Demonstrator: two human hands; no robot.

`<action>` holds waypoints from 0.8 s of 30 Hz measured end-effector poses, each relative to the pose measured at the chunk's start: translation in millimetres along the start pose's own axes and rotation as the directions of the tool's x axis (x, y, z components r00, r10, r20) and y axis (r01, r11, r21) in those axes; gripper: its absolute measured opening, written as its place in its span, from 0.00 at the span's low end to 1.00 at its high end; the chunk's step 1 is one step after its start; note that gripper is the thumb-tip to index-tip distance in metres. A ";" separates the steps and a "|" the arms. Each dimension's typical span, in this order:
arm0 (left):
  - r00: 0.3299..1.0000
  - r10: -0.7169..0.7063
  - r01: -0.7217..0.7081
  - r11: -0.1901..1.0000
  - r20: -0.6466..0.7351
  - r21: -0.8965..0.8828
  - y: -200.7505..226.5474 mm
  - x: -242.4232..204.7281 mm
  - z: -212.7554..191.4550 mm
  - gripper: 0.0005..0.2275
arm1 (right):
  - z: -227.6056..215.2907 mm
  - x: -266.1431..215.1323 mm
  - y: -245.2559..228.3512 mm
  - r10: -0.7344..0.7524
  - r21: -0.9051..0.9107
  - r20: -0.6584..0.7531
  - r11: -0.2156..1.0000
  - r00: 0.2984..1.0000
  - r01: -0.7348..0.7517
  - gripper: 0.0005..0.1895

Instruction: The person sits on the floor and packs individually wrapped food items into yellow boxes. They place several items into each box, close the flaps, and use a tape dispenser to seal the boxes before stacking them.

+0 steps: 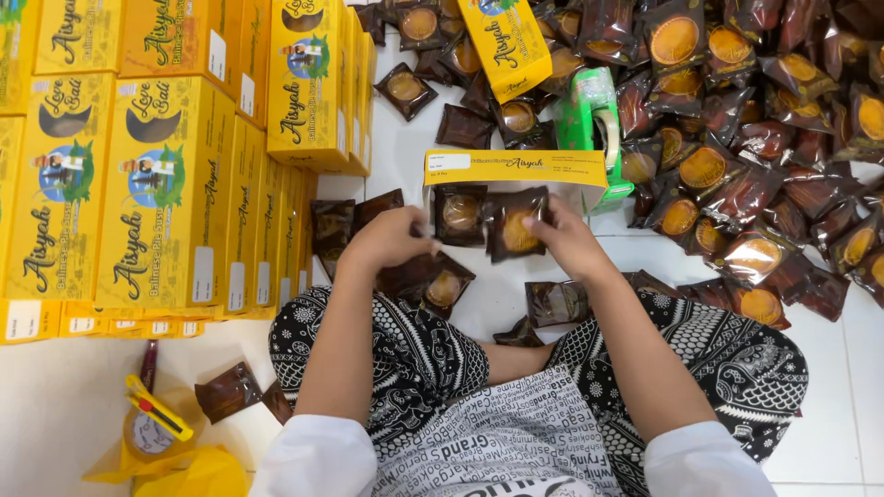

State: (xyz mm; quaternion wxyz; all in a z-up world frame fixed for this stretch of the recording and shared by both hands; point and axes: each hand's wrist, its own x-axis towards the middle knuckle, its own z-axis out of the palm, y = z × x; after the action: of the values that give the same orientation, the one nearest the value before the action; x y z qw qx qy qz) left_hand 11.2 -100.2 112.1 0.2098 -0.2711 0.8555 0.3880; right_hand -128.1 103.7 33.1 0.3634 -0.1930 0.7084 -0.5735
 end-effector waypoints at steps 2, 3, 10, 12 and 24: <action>0.998 -0.042 0.042 0.999 0.047 -0.005 -10.0 24.2 8.1 0.28 | 4.0 13.2 -19.8 0.109 -0.113 -0.124 0.986 0.986 -0.123 0.21; 0.992 -0.089 0.090 0.996 0.089 -0.010 -16.7 34.7 13.1 0.36 | 7.6 19.0 -28.4 0.199 -0.211 -0.248 0.944 0.948 -0.253 0.26; 0.983 -0.003 -0.007 0.998 0.186 0.056 -35.6 85.3 26.3 0.35 | 43.4 62.8 50.2 0.228 -0.367 -0.256 0.876 0.939 -0.313 0.26; 0.995 -0.075 0.064 0.987 0.070 0.147 -40.3 84.9 30.2 0.20 | 47.2 40.4 10.9 0.111 -0.333 -0.228 0.925 0.967 -0.185 0.33; 0.916 0.129 -0.358 0.688 -0.379 -0.631 56.9 25.6 99.4 0.34 | -18.4 -30.5 -14.1 -0.316 -0.652 -0.118 0.740 0.941 0.167 0.17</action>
State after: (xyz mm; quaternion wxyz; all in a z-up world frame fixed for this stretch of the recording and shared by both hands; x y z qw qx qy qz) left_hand -29.3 0.8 68.1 -0.0946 -0.2682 0.6995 0.6556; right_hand -123.5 133.4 56.9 0.1183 -0.3298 0.8639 -0.3619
